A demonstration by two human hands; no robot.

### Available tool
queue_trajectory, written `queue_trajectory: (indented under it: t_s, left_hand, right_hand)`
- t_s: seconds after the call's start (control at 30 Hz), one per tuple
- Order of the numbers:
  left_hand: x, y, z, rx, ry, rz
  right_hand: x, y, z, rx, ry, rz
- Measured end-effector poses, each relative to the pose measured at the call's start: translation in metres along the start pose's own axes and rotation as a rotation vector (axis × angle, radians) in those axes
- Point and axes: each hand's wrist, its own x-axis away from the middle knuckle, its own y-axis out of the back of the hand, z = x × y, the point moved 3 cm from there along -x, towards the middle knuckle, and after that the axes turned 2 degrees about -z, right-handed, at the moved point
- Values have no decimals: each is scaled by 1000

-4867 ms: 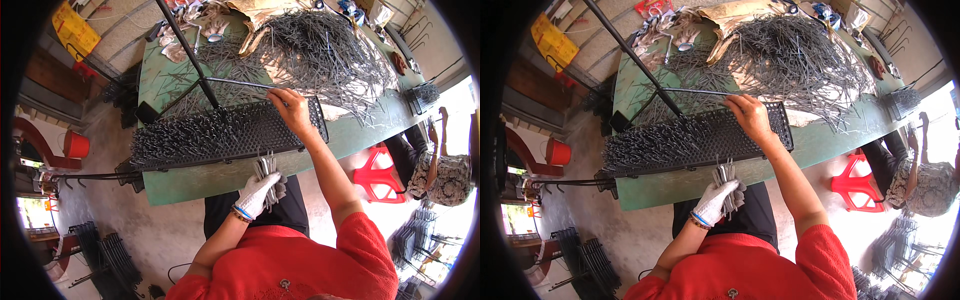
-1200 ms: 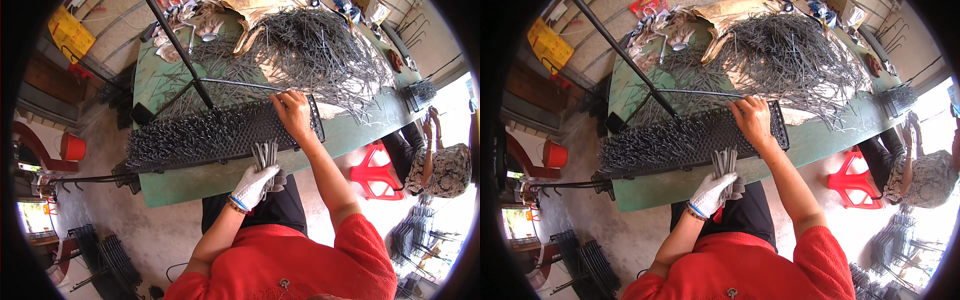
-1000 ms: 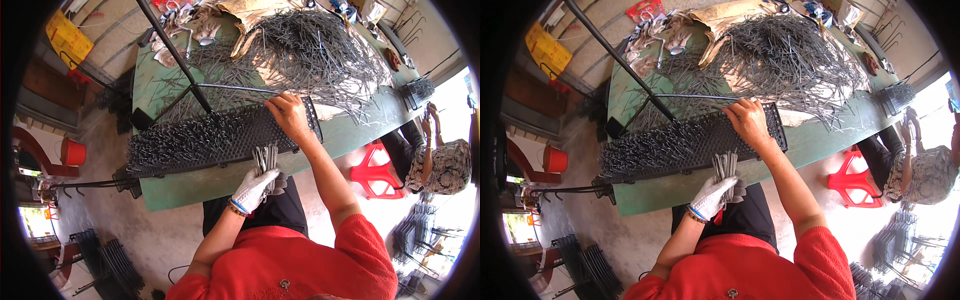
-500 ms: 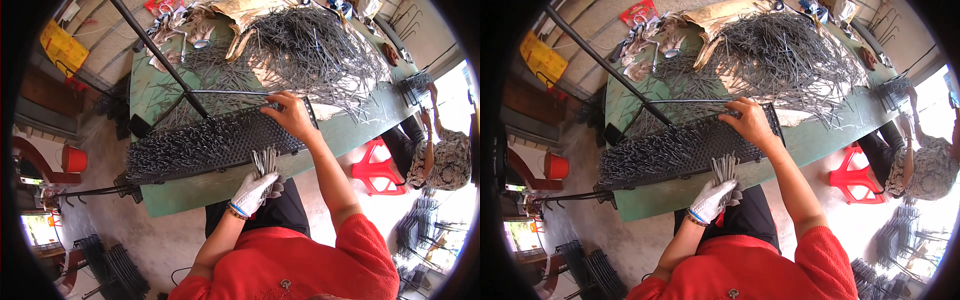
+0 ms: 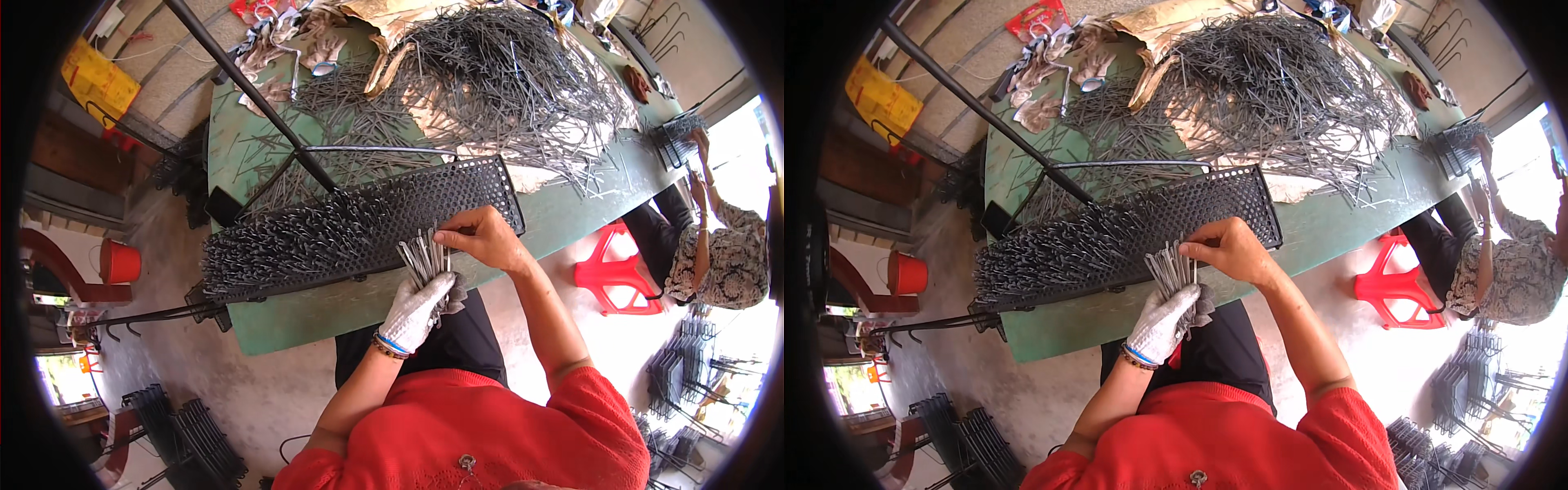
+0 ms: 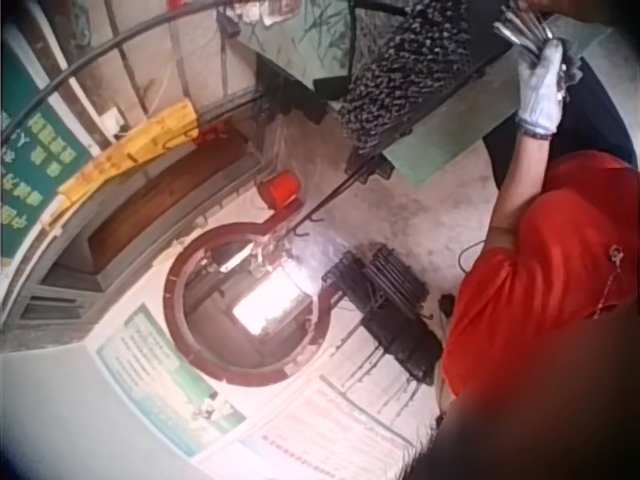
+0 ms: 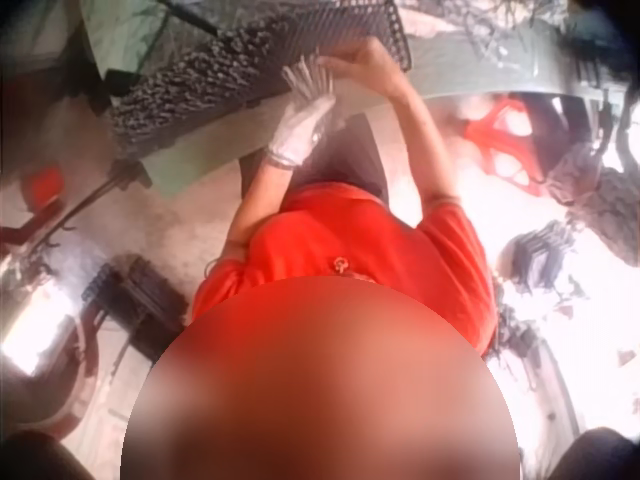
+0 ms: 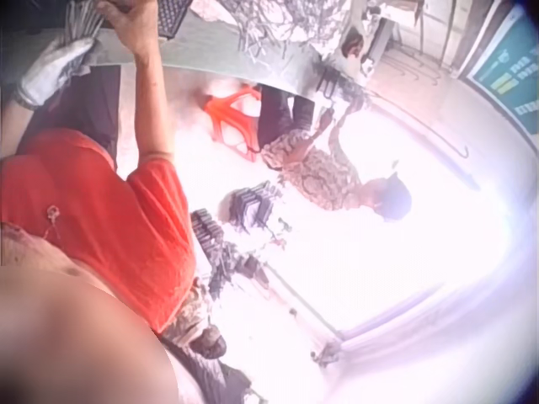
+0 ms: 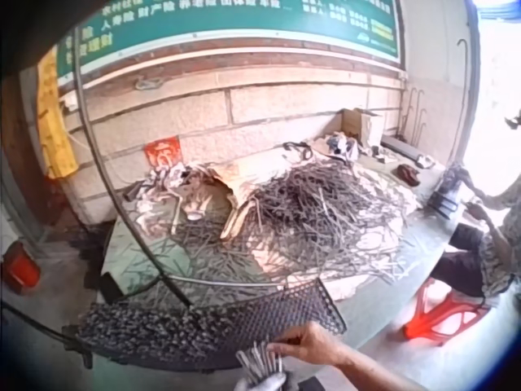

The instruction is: Inserting and organizing metal wires into a perforated mesh frame.

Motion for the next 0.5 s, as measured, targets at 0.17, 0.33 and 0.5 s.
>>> queue_trajectory:
  t_s: [0.17, 0.33, 0.5]
  left_hand:
    - [-2, -3, 4, 47, 25, -63]
    - [-3, 3, 6, 12, 33, -99]
    - [-1, 0, 9, -26, 68, -61]
  right_hand:
    - [0, 8, 0, -50, -145, -92]
    - [-13, 36, 13, -261, -5, -291]
    - [-44, 57, 29, -52, 209, -512]
